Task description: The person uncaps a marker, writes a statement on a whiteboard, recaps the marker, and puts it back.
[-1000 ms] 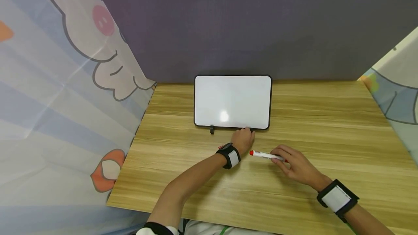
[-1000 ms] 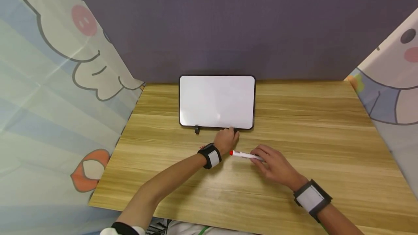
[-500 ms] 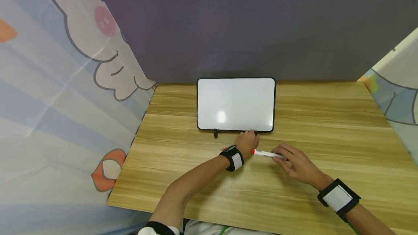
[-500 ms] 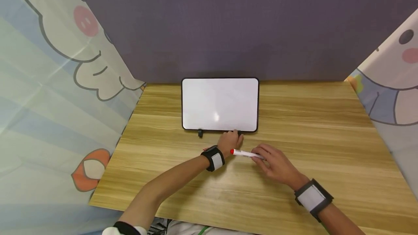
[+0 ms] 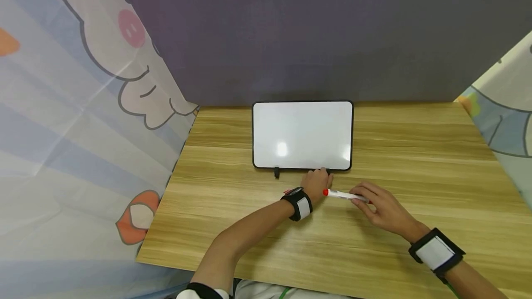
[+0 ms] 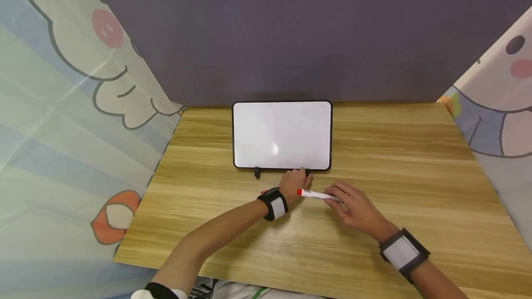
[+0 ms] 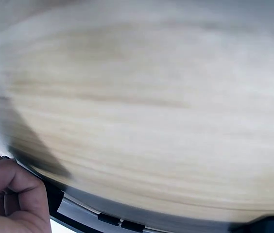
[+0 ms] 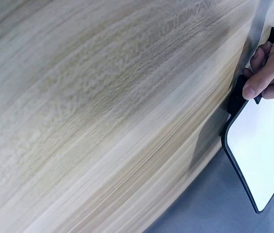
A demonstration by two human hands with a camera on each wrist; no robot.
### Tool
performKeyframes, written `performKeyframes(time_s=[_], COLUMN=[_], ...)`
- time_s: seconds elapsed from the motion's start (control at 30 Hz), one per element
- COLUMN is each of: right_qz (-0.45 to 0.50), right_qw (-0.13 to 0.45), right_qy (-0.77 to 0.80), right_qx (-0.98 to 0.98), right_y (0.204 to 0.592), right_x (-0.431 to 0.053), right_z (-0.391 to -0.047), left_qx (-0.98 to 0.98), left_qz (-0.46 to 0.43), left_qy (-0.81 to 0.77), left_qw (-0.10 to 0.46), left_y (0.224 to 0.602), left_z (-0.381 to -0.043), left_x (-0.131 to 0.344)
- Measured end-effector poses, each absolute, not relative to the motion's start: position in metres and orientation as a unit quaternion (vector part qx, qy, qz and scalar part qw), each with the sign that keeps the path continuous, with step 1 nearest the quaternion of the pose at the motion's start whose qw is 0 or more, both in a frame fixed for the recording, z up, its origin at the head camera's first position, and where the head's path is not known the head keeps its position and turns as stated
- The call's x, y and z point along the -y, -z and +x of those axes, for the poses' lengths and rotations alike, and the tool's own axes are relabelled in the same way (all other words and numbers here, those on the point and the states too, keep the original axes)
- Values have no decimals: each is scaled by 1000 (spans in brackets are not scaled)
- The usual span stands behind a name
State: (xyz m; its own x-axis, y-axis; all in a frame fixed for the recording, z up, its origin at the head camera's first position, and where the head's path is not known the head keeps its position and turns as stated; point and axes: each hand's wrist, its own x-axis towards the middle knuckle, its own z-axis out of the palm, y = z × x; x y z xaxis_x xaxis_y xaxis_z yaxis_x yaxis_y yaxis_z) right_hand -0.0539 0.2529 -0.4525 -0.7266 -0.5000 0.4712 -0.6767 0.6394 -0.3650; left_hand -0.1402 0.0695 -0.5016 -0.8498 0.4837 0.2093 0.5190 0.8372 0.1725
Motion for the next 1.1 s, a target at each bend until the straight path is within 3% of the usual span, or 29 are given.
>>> performKeyframes(time_s=[0.2,0.6,1.1], right_qz=[327,309,302], right_qw=[165,149,142], right_qy=[-272,-269,-267], right_qx=[890,900,904], right_y=[451,449,454], right_x=[-255,-264,-264], right_z=[-51,-43,-43], left_qx=[961,956,948], left_qz=[-249,-269,-286], left_qy=[115,102,134], left_qw=[41,65,23], left_y=[497,506,501], left_z=[-137,-131,-128], left_x=[-71,-80,-69])
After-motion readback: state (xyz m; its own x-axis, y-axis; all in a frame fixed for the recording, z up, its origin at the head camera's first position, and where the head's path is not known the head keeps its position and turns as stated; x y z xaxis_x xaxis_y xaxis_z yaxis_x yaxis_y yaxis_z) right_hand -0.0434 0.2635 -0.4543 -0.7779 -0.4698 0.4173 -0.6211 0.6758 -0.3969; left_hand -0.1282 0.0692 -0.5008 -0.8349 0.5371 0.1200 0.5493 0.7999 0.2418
